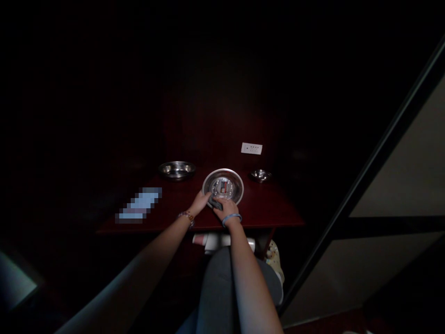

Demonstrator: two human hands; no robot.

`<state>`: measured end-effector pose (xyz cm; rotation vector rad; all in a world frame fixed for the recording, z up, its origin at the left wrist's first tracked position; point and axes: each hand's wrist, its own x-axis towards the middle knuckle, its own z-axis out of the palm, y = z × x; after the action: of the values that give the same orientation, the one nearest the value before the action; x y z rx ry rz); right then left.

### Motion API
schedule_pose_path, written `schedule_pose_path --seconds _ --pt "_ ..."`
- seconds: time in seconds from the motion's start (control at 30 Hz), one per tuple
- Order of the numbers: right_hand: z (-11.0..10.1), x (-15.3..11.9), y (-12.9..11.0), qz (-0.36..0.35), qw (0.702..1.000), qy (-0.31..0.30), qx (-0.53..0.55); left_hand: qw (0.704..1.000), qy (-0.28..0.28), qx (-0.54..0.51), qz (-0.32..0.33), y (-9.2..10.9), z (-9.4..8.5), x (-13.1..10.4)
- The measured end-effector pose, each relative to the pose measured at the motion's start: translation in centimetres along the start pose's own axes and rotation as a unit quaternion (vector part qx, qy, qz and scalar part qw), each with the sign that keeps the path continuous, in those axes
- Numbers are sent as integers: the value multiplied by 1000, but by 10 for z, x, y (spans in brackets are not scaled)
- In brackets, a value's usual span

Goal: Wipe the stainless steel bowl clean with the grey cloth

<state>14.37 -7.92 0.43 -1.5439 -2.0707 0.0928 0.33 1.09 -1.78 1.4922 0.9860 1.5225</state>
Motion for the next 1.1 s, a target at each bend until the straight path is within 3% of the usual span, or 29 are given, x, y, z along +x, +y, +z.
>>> schedule_pose_path --seconds 0.27,0.53,0.63,0.7,0.8,0.9,1.0,1.1 --pt "-4 -4 1 -26 999 -10 -19 1000 -11 7 -23 7 -1 -2" --pt "-14 -11 5 10 998 -5 -66 999 -31 -5 -20 8 2 -1" --pt "-26 -4 -10 59 987 -35 -145 999 -26 3 -31 6 2 -1" --pt "-34 10 -28 94 972 -90 -194 999 -27 5 -39 5 1 0" --pt "-40 34 -56 111 953 -159 -235 999 -34 -3 -38 5 1 -1" --pt "-40 49 -72 105 946 -187 -241 999 -29 -14 -37 4 2 0" --pt "-38 47 -63 79 951 -170 -246 999 -17 -8 -39 2 2 1" --pt "-38 33 -37 59 958 -148 -239 999 9 9 -33 -1 1 2"
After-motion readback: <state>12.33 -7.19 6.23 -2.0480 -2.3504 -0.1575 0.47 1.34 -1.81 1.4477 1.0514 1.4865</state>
